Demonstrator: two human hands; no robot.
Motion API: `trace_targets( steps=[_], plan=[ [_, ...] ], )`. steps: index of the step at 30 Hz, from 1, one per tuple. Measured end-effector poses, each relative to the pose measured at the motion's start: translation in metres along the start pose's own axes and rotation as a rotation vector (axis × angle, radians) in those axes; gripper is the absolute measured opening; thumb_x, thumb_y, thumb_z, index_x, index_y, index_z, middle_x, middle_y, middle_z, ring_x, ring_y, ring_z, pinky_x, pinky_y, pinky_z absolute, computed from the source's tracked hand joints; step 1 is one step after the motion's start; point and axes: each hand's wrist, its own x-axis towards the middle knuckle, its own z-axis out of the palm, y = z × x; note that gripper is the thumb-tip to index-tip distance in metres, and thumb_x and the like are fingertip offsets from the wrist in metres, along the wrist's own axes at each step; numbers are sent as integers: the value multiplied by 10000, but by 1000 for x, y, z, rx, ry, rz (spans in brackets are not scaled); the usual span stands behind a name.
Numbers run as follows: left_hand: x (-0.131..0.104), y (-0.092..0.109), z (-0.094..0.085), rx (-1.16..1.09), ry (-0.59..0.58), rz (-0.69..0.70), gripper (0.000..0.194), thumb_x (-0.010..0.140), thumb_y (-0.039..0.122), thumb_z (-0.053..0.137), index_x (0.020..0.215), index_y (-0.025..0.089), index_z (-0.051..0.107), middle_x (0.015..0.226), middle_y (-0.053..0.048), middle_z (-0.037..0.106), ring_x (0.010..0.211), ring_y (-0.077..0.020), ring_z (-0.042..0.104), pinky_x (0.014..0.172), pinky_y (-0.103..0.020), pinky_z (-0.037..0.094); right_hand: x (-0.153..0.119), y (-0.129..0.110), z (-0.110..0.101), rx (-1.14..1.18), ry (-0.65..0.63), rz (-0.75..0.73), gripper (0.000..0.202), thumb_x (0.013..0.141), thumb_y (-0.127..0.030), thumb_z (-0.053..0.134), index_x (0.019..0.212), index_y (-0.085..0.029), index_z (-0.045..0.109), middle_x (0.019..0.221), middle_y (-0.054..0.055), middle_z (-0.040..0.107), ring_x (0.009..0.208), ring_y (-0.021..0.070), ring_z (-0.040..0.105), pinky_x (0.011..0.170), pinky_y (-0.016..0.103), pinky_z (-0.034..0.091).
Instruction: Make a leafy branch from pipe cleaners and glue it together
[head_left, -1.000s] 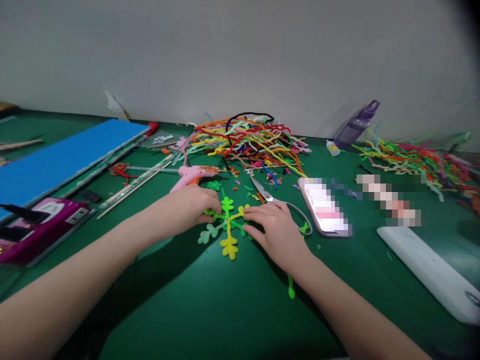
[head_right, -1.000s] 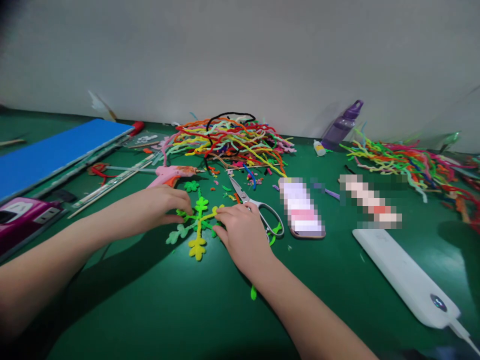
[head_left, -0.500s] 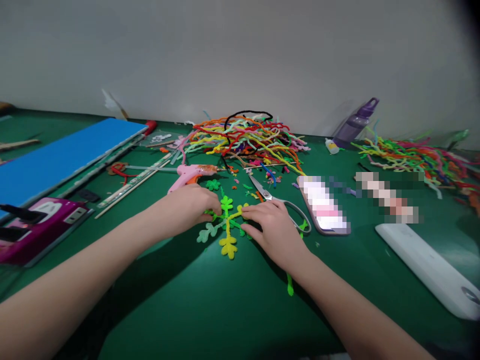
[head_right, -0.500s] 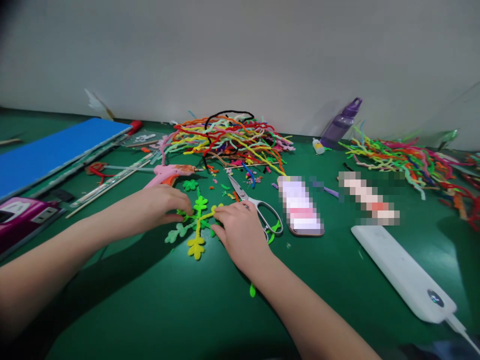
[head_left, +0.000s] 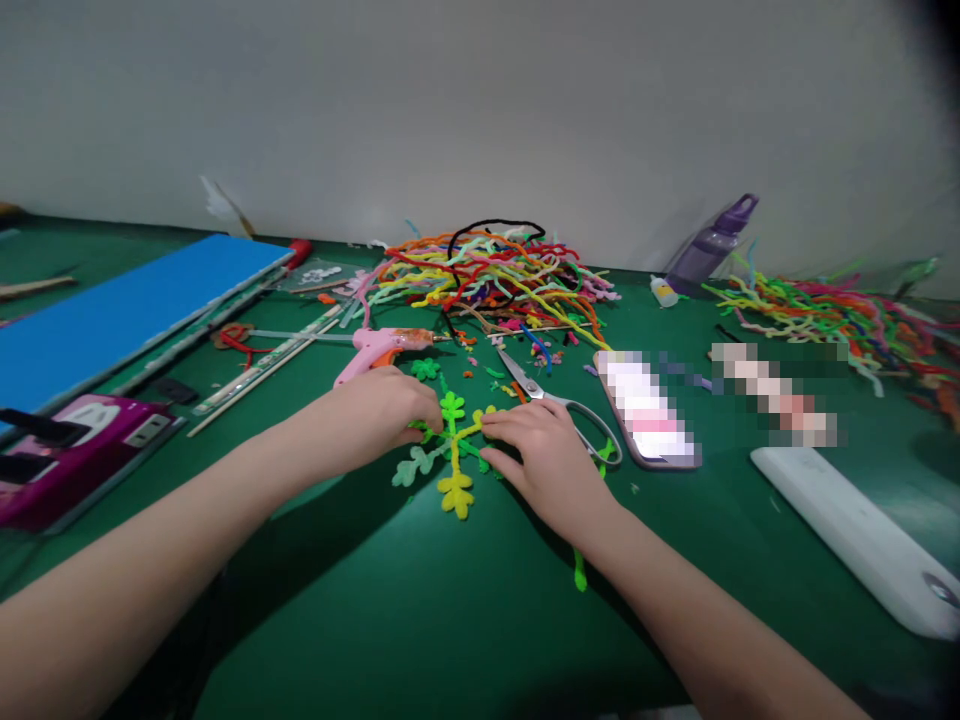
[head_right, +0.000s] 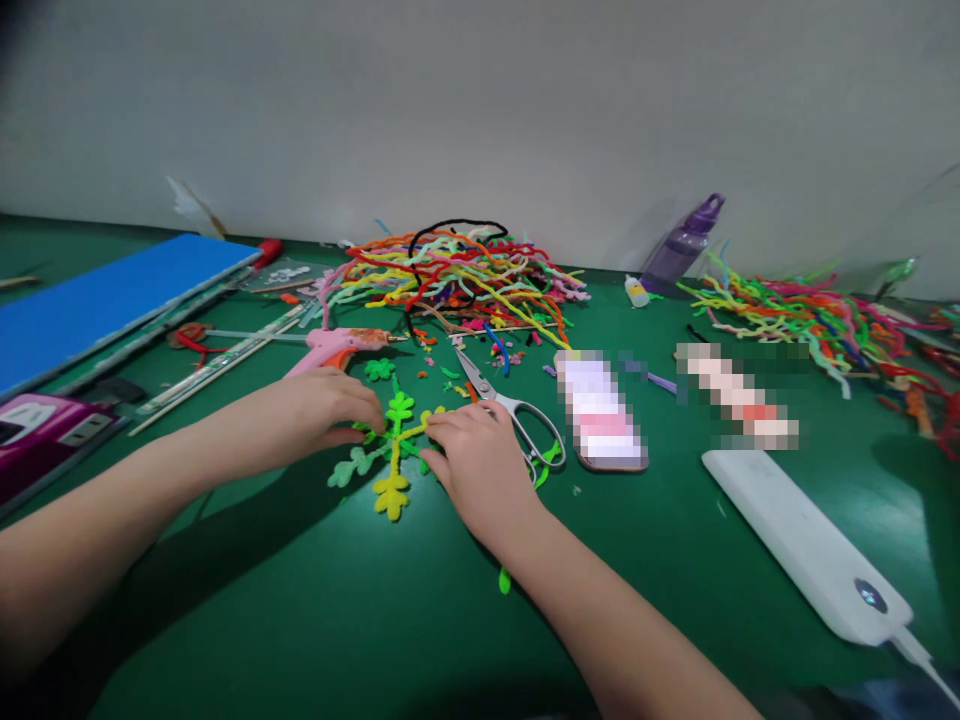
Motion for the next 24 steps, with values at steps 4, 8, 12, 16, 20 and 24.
trace_targets(
  steps=[4,8,12,16,20,24],
  plan=[
    [0,0,2,-13,35,25,138,825,146,579,851,210,698,852,-24,714,796,-172,645,726,-264,436,0,0,0,2,4,-4,196,876,-272,603,1050,-210,669,1120,2,688,1036,191,583,992,385,299],
    [0,-1,3,-6,32,22,144,835,147,571,854,204,702,858,-27,712,804,-173,645,733,-270,439,0,-1,1,0,17,-4,197,873,-272,606,1048,-208,670,1110,9,692,1019,191,591,996,390,302],
    [0,-1,3,9,21,23,146,837,148,571,866,209,701,870,-28,710,814,-176,645,740,-274,439,0,-1,1,-3,10,-4,195,866,-267,615,1044,-211,673,1115,10,691,1024,192,589,1000,394,303],
    [0,-2,3,-12,21,31,145,829,133,572,857,206,694,864,-28,708,806,-178,646,730,-273,441,0,-1,0,-6,10,0,203,865,-268,617,1052,-211,670,1119,6,689,1025,189,589,1000,392,307],
    [-1,-3,1,-47,11,-6,132,809,130,592,893,198,668,887,-34,706,818,-181,647,726,-261,451,0,0,0,-8,11,-8,200,867,-276,612,1049,-216,670,1118,12,690,1026,189,590,996,393,314],
    [-3,-3,-3,-63,40,-83,71,803,169,613,864,185,644,881,-32,683,832,-178,633,715,-248,450,0,0,0,-5,12,-2,194,860,-267,621,1038,-210,672,1117,13,690,1022,189,592,1005,394,304]
  ],
)
